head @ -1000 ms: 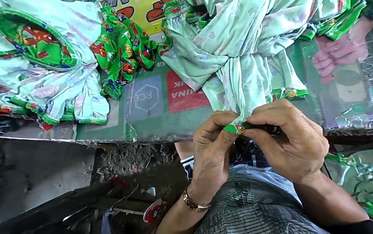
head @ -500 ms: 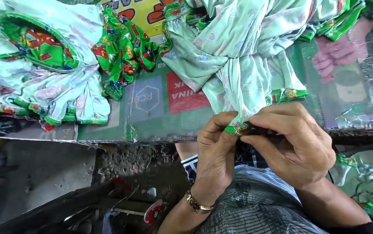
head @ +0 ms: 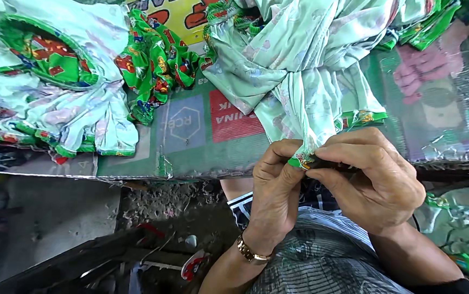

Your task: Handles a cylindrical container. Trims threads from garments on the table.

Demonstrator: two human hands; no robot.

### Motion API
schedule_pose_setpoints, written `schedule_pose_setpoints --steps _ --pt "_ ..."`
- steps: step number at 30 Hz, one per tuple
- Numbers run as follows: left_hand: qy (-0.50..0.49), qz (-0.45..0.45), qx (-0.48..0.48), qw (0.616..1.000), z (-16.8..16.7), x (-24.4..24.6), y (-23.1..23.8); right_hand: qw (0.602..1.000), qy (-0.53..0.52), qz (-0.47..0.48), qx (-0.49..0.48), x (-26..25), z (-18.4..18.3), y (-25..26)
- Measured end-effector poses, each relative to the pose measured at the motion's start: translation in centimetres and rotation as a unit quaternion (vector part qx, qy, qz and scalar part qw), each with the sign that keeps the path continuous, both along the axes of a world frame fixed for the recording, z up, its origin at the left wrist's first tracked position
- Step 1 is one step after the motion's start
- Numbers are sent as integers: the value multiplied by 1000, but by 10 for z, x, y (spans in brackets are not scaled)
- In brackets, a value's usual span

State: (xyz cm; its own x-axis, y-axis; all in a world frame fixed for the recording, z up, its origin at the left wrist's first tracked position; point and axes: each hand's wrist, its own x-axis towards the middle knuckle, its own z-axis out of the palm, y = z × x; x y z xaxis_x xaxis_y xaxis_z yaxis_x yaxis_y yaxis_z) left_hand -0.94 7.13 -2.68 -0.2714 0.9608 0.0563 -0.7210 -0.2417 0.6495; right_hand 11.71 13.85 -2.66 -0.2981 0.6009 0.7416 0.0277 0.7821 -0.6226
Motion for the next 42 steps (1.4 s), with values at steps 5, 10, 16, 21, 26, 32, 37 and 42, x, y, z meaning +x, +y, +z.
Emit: schedule_pose_setpoints --steps 5,10,16,21,26,32,37,42 --pt "69 27 8 997 1 0 1 1000 6 11 -8 2 0 1" --pt "165 60 32 984 1 -2 3 999 14 31 -22 4 -1 2" --pt "142 50 30 988 -2 -2 4 996 35 59 -51 3 -2 3" --pt "142 48 29 988 -3 -2 4 995 48 64 -54 2 -5 4" --pt "153 52 24 987 -4 -3 4 997 35 52 -44 1 -5 3" --pt "185 60 22 981 -6 -4 5 999 3 31 -17 2 -3 7" --pt "214 65 26 974 -8 -5 6 995 15 79 -52 7 -1 13" --pt "179 59 10 982 -7 -5 4 982 25 135 -130 8 -8 16"
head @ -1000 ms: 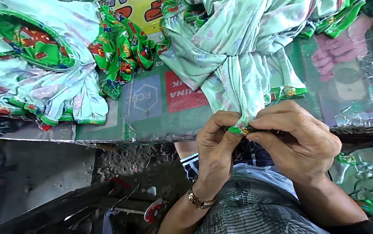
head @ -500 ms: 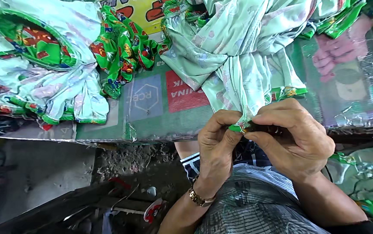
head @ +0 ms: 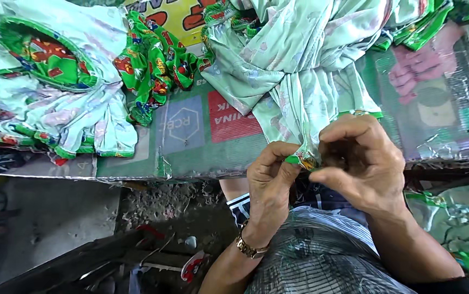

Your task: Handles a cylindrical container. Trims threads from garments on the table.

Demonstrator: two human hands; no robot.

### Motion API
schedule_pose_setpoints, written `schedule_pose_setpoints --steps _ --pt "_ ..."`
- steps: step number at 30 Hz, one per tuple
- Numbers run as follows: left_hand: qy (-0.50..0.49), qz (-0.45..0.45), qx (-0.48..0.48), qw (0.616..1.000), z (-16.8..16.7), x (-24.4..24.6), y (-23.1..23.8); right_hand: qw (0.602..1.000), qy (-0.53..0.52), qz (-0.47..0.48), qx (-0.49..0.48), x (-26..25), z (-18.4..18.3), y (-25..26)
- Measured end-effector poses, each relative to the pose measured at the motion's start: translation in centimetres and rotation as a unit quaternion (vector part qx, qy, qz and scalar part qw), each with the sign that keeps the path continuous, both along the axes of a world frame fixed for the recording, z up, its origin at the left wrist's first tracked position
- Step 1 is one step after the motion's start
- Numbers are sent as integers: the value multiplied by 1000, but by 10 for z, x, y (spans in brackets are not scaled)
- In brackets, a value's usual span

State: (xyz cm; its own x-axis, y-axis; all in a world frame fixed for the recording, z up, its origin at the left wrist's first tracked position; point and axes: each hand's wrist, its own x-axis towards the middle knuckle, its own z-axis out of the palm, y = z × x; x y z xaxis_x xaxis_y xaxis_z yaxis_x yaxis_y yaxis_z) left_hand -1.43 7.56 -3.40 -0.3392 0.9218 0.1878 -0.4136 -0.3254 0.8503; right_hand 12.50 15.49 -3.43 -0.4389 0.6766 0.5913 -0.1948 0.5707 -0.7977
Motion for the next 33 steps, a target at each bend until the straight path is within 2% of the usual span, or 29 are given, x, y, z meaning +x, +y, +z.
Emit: schedule_pose_setpoints --steps 3,5,8,10,11,12,14,16,18,22,27,30,33 --pt "-14 16 14 1000 0 -1 -1 995 -55 -55 70 -3 -5 -4" --pt "33 40 22 998 1 -2 -2 988 -70 -81 114 -3 -6 -4" --pt "205 99 55 972 3 -9 0 995 -31 -24 96 2 -3 -1" --pt "340 123 85 928 8 -19 1 998 -3 42 36 7 1 1" --pt "366 109 90 920 12 -24 1 997 18 71 -5 10 2 2" --pt "349 76 90 930 17 -28 1 994 36 90 -44 11 3 4" --pt "223 -13 64 973 23 -34 2 991 44 93 -88 14 5 8" --pt "107 -69 23 992 27 -36 3 993 27 72 -88 14 7 11" --pt "72 -85 5 994 29 -35 4 998 -10 25 -56 13 10 12" --pt "214 -34 25 976 34 -27 3 996 -55 -73 17 17 13 9" --pt "399 36 74 913 37 -16 2 999 -32 -37 7 17 18 0" --pt "409 55 76 908 35 -13 4 998 -19 -55 33 10 15 -2" --pt "343 25 57 937 35 -13 4 998 -7 -53 29 10 12 0"
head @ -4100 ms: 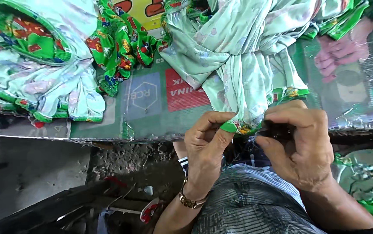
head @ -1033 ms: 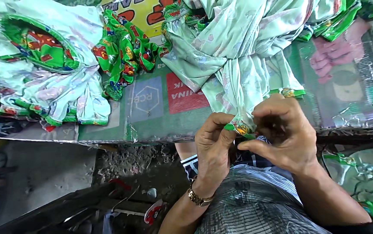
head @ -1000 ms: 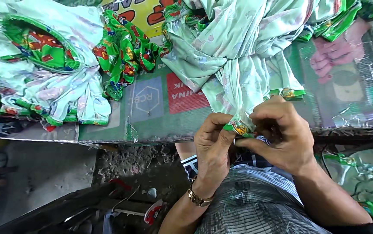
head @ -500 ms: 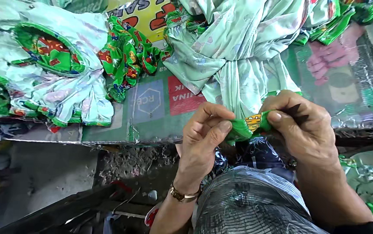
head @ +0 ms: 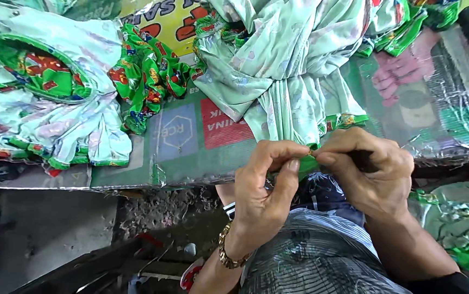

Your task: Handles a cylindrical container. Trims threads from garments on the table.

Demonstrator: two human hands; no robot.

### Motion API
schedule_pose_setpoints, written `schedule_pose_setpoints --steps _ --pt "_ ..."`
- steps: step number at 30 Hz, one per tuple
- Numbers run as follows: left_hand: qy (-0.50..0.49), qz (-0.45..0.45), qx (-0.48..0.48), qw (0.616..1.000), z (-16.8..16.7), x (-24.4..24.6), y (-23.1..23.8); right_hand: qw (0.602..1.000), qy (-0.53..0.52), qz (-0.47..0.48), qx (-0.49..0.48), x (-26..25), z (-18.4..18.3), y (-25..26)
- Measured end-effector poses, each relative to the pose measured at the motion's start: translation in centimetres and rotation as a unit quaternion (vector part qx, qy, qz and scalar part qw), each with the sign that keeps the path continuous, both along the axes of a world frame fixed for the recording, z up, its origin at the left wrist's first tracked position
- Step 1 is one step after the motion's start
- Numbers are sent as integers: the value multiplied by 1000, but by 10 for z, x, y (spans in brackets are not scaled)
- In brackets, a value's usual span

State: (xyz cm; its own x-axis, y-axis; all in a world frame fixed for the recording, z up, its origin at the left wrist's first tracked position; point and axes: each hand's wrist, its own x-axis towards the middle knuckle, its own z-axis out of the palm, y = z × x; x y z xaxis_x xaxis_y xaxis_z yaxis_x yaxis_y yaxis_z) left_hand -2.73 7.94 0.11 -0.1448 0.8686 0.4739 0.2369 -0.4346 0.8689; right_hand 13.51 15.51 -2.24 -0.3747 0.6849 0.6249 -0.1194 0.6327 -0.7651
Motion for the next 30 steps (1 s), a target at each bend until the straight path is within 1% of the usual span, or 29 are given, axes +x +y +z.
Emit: schedule_pose_setpoints --steps 2,4,7,9,11,14,16,17,20,22,25,30 --pt "-50 -17 -28 998 -1 0 -1 999 12 32 -41 2 -1 3" --pt "-76 -28 -41 996 -2 0 -1 995 21 67 -75 2 -2 5" --pt "-60 -31 -47 997 -2 -1 -1 993 27 74 -90 3 -3 5" --pt "-8 -29 -47 998 -1 -2 -1 995 10 62 -76 5 -1 5" --pt "86 -13 -38 996 0 -2 -1 997 -5 52 -63 5 2 4" --pt "227 40 -11 973 -2 1 0 998 -43 29 -23 6 6 2" --pt "250 49 -8 967 -3 1 1 997 -72 10 8 7 8 0" --pt "235 41 -17 971 -3 1 1 995 -94 0 19 8 8 -1" --pt "141 -10 -62 988 -1 -7 4 980 -195 -34 37 16 10 -1" --pt "87 -49 -85 991 1 -13 7 971 -232 -34 35 22 11 1" --pt "77 -61 -100 990 3 -16 10 971 -238 -8 13 29 15 5" --pt "92 -57 -78 991 7 -17 14 976 -210 64 1 31 16 14"
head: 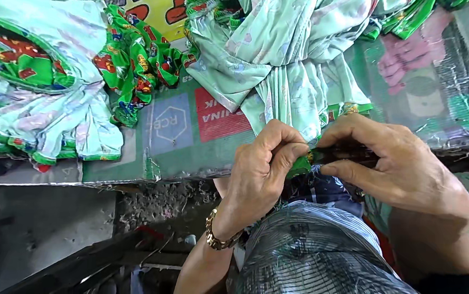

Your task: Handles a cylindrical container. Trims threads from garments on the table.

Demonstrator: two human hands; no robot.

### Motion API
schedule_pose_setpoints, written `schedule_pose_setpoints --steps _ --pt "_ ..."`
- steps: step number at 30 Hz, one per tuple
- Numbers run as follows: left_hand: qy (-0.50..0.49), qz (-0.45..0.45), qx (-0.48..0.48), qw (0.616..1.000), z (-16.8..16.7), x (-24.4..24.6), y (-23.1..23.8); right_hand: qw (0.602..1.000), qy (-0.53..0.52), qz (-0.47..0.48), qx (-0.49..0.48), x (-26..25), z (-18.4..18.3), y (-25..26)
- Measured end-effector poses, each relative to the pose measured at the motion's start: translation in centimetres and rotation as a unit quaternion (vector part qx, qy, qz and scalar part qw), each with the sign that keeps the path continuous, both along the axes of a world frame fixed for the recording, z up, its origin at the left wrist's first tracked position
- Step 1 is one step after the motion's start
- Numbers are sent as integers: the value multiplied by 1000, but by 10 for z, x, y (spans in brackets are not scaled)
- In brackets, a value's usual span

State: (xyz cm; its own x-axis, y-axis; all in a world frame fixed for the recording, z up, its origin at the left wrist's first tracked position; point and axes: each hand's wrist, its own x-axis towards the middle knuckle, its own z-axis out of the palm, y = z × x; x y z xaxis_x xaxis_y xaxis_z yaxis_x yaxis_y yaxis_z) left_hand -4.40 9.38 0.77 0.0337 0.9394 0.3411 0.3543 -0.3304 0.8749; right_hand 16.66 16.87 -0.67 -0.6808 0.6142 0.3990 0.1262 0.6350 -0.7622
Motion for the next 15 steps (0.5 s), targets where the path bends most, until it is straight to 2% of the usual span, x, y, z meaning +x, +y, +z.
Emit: schedule_pose_setpoints --steps 8,15 --pt "-2 -44 20 999 3 -2 8 986 79 116 -91 -6 -5 12" --pt "-48 -63 14 997 -2 -3 11 976 105 139 -127 -11 -10 15"
